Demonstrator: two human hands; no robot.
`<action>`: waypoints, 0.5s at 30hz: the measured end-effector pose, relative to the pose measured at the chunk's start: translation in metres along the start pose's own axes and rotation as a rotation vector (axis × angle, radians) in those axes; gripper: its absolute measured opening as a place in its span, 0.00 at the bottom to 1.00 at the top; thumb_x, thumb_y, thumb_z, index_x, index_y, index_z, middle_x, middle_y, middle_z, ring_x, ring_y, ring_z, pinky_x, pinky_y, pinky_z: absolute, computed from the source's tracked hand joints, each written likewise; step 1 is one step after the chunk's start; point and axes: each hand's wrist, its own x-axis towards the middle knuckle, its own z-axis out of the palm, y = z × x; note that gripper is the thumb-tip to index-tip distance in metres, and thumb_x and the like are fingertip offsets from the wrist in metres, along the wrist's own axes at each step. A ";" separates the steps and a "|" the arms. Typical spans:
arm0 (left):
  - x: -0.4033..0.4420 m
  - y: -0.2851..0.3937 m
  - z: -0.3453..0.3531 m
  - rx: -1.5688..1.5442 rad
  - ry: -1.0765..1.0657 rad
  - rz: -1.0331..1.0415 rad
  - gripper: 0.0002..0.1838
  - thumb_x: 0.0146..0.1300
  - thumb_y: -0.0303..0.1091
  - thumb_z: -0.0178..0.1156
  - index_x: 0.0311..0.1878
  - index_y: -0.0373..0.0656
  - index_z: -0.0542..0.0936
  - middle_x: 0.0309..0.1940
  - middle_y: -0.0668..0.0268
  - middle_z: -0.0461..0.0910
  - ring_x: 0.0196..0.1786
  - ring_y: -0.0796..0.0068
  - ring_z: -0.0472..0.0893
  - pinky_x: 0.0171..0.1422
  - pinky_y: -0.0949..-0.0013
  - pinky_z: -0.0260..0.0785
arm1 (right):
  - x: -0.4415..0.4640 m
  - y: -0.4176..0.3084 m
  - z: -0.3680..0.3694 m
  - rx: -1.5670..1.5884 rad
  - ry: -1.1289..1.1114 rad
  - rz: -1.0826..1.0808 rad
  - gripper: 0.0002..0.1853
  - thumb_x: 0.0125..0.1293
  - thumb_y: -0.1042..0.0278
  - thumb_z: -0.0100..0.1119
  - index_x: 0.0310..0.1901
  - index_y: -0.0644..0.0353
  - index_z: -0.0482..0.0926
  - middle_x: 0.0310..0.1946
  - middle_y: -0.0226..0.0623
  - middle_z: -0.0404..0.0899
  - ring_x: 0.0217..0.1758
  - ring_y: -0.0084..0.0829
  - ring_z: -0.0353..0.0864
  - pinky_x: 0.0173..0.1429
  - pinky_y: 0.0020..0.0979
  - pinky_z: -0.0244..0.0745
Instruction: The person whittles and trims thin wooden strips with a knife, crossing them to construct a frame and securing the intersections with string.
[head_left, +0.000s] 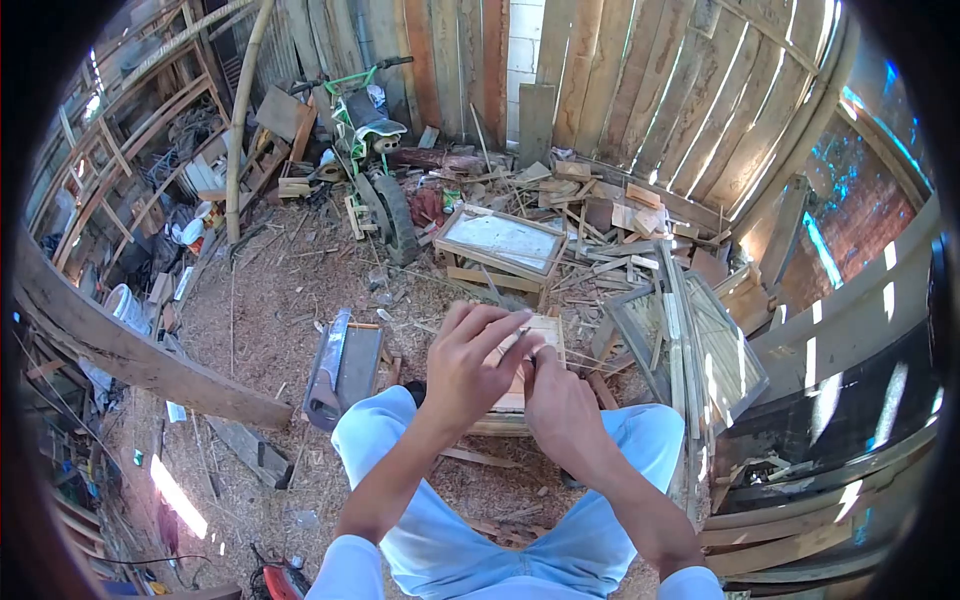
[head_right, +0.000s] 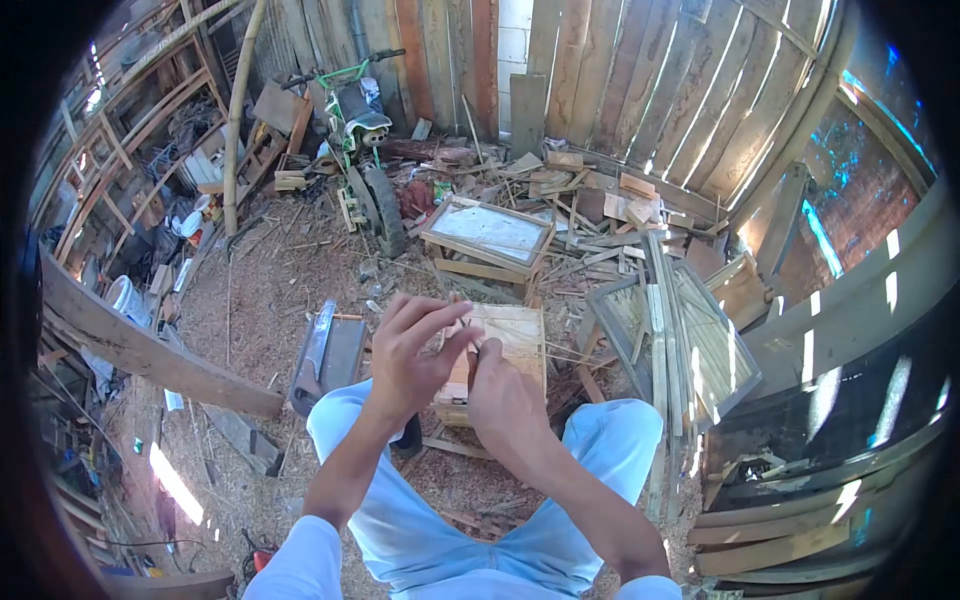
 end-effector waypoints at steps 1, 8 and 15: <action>0.002 -0.001 0.001 -0.010 -0.042 0.014 0.11 0.49 0.29 0.71 0.37 0.42 0.83 0.32 0.65 0.80 0.36 0.65 0.77 0.38 0.65 0.72 | 0.000 -0.003 0.001 0.019 -0.027 0.020 0.12 0.74 0.64 0.39 0.38 0.66 0.62 0.23 0.60 0.77 0.28 0.61 0.78 0.33 0.56 0.70; 0.009 -0.010 0.003 -0.105 -0.059 -0.076 0.06 0.53 0.27 0.68 0.35 0.40 0.83 0.30 0.63 0.79 0.31 0.63 0.79 0.34 0.65 0.73 | -0.006 0.035 0.048 0.134 -0.063 0.006 0.12 0.74 0.63 0.38 0.40 0.66 0.61 0.25 0.62 0.76 0.33 0.65 0.76 0.40 0.58 0.68; -0.011 -0.009 0.009 -0.232 -0.081 -0.168 0.07 0.54 0.25 0.68 0.37 0.38 0.83 0.32 0.62 0.81 0.28 0.68 0.81 0.31 0.70 0.73 | -0.006 0.045 0.066 0.096 -0.048 0.019 0.13 0.74 0.63 0.37 0.40 0.67 0.60 0.25 0.63 0.76 0.33 0.66 0.76 0.40 0.58 0.68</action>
